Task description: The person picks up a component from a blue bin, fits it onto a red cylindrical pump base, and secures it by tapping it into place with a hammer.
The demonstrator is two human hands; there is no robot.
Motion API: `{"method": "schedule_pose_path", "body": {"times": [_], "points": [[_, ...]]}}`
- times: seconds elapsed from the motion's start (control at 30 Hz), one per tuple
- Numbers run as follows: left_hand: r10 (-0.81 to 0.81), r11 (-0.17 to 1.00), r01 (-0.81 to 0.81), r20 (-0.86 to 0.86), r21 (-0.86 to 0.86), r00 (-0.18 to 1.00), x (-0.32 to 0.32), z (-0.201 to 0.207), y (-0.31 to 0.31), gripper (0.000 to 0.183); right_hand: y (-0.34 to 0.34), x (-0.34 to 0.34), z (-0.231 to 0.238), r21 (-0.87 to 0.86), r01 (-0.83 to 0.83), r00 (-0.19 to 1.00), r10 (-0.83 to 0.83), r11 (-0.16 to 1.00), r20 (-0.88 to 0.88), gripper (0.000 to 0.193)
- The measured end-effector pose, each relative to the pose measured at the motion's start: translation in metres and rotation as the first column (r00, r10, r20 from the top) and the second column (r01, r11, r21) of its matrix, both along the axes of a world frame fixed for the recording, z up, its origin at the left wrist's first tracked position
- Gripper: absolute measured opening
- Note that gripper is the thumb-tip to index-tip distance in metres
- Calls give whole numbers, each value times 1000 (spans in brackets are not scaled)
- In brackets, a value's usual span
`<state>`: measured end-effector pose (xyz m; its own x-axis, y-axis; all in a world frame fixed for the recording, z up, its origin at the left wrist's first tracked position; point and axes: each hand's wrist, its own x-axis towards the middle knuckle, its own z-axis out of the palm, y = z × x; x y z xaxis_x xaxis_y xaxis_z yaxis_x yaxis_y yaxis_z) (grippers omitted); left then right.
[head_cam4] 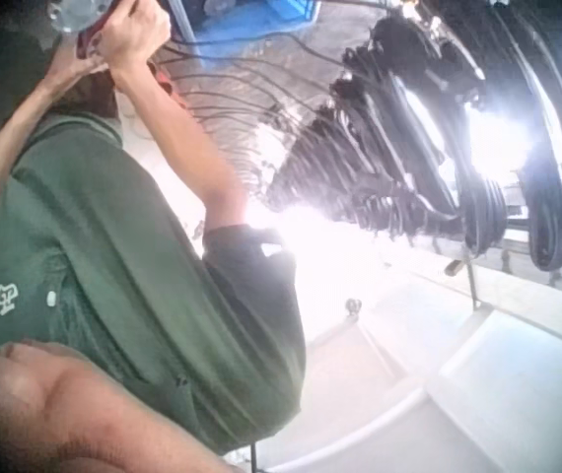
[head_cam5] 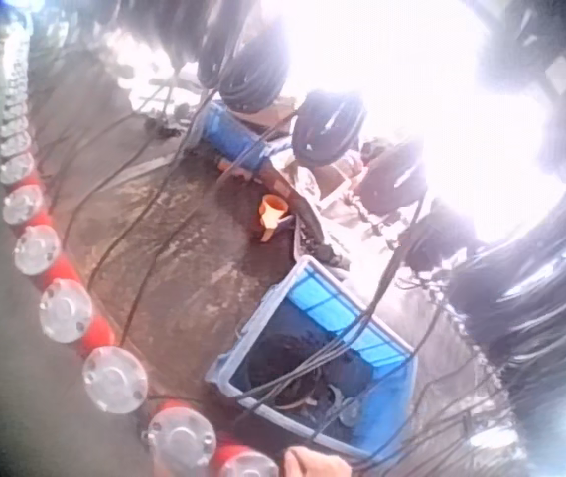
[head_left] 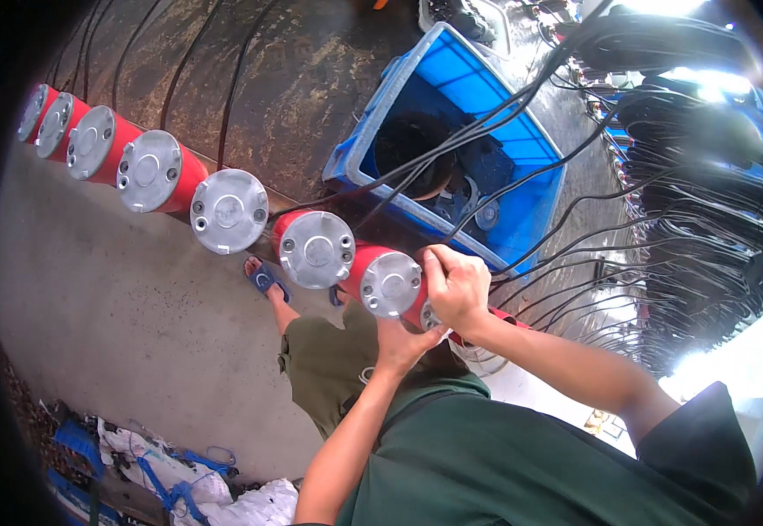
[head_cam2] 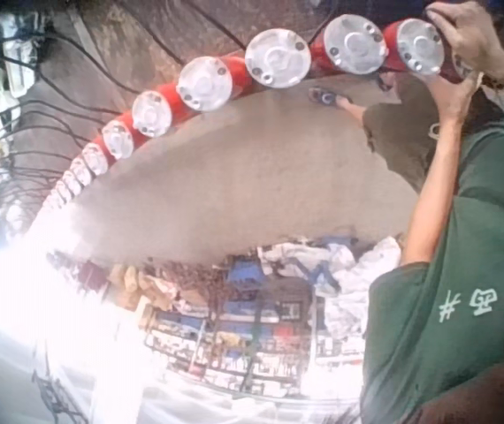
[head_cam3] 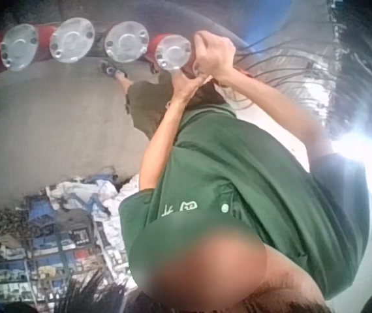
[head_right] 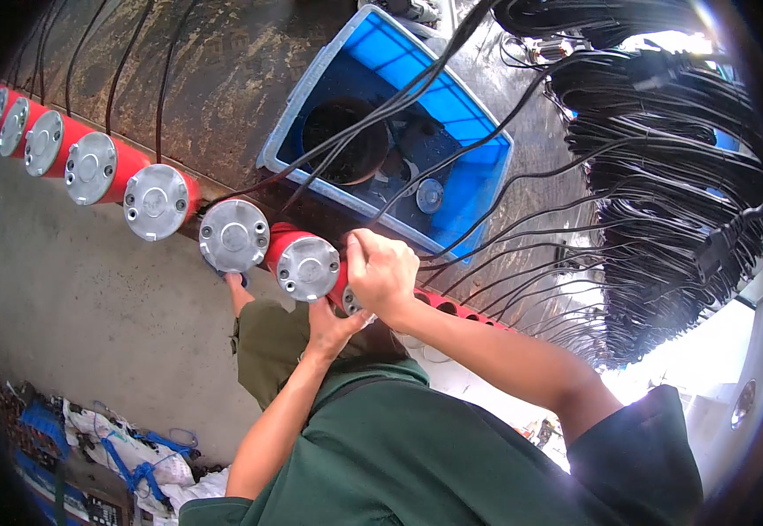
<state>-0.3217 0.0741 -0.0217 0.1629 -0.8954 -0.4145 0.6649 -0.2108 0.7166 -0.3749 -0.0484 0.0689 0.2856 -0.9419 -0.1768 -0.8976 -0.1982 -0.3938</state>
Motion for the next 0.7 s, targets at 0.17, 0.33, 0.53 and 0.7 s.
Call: {"method": "schedule_pose_path", "body": {"times": [0.17,0.33,0.53,0.7], "points": [[105,994,-105,65,-4,992,-6,-6,3,97,-14,8,0,341,16,960,81,940,-267,38],[165,986,-165,-15,-23,986,-3,6,3,95,-39,-7,15,518,-218,973,226,827,48,41],[115,973,-140,138,184,984,7,45,4,86,-137,-73,21,81,56,989,-67,995,134,30],[159,986,-117,886,-119,435,-4,75,8,95,-227,-53,-52,120,-225,791,253,967,-558,71]]}}
